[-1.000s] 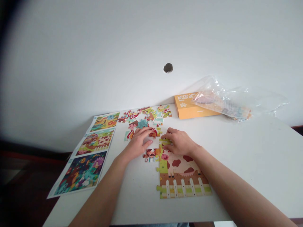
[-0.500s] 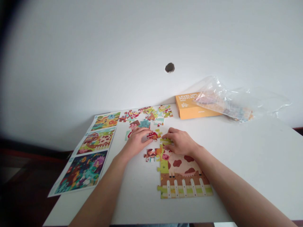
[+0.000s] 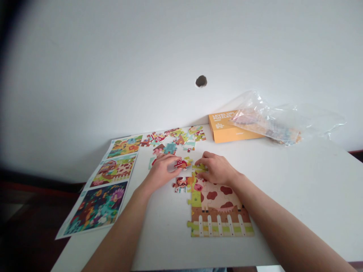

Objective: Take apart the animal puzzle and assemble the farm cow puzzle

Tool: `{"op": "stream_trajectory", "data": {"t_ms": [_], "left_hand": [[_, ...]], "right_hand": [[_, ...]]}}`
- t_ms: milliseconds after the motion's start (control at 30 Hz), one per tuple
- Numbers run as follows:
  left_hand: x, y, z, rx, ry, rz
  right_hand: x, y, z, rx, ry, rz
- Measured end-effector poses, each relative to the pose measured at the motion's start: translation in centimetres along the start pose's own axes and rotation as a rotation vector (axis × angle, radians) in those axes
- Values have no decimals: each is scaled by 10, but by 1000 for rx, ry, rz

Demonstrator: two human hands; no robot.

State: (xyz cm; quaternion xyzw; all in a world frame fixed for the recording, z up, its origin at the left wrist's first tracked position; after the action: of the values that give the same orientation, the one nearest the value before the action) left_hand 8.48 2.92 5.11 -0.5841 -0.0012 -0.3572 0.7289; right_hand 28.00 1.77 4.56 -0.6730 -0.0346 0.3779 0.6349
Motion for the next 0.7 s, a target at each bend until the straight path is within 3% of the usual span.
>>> {"op": "stream_trajectory", "data": {"t_ms": [267,700], "left_hand": [[13,6,-4,-157,77,-69],[31,6,-5,-228,146,-135]], "right_hand": [[0,1,-1,2,-14,6],[1,2,-1,16,-29,22]]}}
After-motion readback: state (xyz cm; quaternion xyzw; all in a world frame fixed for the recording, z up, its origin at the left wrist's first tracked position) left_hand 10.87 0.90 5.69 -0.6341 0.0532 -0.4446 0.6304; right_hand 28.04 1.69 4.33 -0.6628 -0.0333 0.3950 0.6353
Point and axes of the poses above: each hand's wrist, its own z-axis towards the middle knuckle, its own y-axis out of the palm, x = y × z, the point moved 7 cm from there along z, towards the middle knuckle
